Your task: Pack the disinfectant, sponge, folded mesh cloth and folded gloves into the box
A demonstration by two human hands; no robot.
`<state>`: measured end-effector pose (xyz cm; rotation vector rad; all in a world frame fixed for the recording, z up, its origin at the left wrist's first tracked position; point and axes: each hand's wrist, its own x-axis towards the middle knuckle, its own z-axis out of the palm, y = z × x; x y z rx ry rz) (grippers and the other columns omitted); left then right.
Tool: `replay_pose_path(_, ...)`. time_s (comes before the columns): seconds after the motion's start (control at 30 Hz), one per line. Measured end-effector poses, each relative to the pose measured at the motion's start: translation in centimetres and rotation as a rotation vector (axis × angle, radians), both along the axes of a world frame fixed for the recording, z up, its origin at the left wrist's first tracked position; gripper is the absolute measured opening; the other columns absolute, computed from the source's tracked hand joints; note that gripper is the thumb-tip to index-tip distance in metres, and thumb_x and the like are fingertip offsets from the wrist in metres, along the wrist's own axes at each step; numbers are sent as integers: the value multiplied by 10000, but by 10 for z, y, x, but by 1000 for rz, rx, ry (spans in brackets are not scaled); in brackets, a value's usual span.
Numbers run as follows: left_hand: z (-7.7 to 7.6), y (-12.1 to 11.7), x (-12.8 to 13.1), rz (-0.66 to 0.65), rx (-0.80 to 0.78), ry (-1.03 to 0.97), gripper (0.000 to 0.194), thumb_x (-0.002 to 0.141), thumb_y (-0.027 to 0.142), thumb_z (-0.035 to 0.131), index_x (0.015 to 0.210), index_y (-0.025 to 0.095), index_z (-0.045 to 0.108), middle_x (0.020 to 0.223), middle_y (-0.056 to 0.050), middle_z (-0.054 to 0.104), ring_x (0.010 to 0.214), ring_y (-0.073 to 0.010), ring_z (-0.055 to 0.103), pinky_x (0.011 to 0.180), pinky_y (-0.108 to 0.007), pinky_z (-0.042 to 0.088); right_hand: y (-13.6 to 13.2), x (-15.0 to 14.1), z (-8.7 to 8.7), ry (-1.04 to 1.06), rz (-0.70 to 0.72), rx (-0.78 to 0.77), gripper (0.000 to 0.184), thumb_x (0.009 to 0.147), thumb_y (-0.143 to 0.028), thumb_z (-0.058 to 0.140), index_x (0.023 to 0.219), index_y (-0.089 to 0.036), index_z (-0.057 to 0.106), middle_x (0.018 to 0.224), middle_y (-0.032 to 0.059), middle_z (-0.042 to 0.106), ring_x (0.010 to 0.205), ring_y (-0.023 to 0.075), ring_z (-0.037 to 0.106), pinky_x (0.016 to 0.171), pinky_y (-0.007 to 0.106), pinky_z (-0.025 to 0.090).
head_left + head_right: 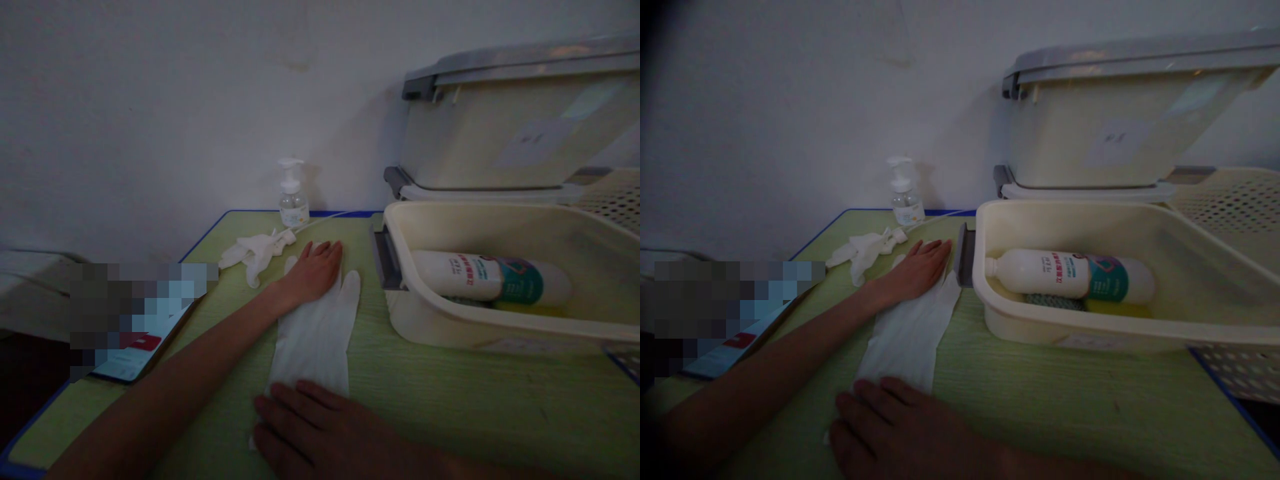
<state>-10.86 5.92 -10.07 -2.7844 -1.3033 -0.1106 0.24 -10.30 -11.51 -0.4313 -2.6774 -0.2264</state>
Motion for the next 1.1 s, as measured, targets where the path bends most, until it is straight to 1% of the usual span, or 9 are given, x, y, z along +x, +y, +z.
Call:
replay_pose_path(0.1,1,0,-1,8,-19,14,460,953,215,211,1375,68,317,1465,-190,314,1356,-302,288,1064,-558,246,0,0,-1,-2,-5,7,333,1000,-257,274,1204,-159,517,1294,5,559,1163,154,504,1013,260,325)
replay_pose_path(0.17,2,0,-1,17,-26,19,466,958,238,203,1379,77,324,1471,-198,297,1365,-309,267,1063,-564,241,-1,0,-3,13,-10,12,331,1000,-262,276,1205,-163,516,1287,0,564,1161,152,504,1011,260,325)
replay_pose_path(0.4,4,1,-3,26,-45,23,488,964,264,167,1411,104,279,1489,-179,267,1379,-293,238,1072,-566,225,0,-1,-4,51,-15,20,320,998,-264,286,1183,-165,528,1269,-7,577,1155,149,501,1011,256,321)
replay_pose_path(0.6,3,0,-2,36,-38,9,515,951,268,187,1435,90,195,1500,-168,246,1384,-281,228,1083,-555,210,0,-1,-2,4,-3,-3,342,1001,-267,268,1217,-152,507,1294,11,557,1171,159,495,1006,267,333)
replay_pose_path(0.73,4,-2,-2,70,-10,-11,540,939,272,218,1442,86,157,1496,-170,255,1378,-284,243,1083,-540,219,-2,-1,-3,19,-6,-20,346,1001,-261,258,1196,-150,521,1283,14,567,1160,163,510,998,269,345)
replay_pose_path(0.83,4,-3,-1,96,25,-23,542,930,274,257,1433,83,189,1492,-174,265,1370,-292,258,1083,-517,232,-3,-1,-1,16,1,-26,356,1001,-256,250,1206,-137,516,1286,25,565,1168,170,507,1006,271,342)
replay_pose_path(0.97,6,-4,3,135,89,-45,556,900,267,352,1399,44,255,1482,-210,265,1359,-310,275,1092,-503,220,-2,1,2,-12,5,-32,370,998,-258,261,1245,-107,491,1310,40,545,1191,185,492,1020,275,338)
replay_pose_path(1.03,12,-5,4,125,131,-45,538,896,262,383,1379,42,299,1475,-213,277,1354,-317,280,1099,-504,200,-1,2,3,-12,15,-22,371,996,-261,276,1257,-99,483,1313,41,544,1195,186,490,1035,276,327)
replay_pose_path(1.1,22,-9,2,95,192,-51,484,911,255,376,1354,63,353,1461,-195,318,1339,-309,311,1100,-495,208,-1,2,2,-1,24,-11,365,993,-266,295,1254,-99,488,1308,40,549,1193,183,492,1046,276,318)
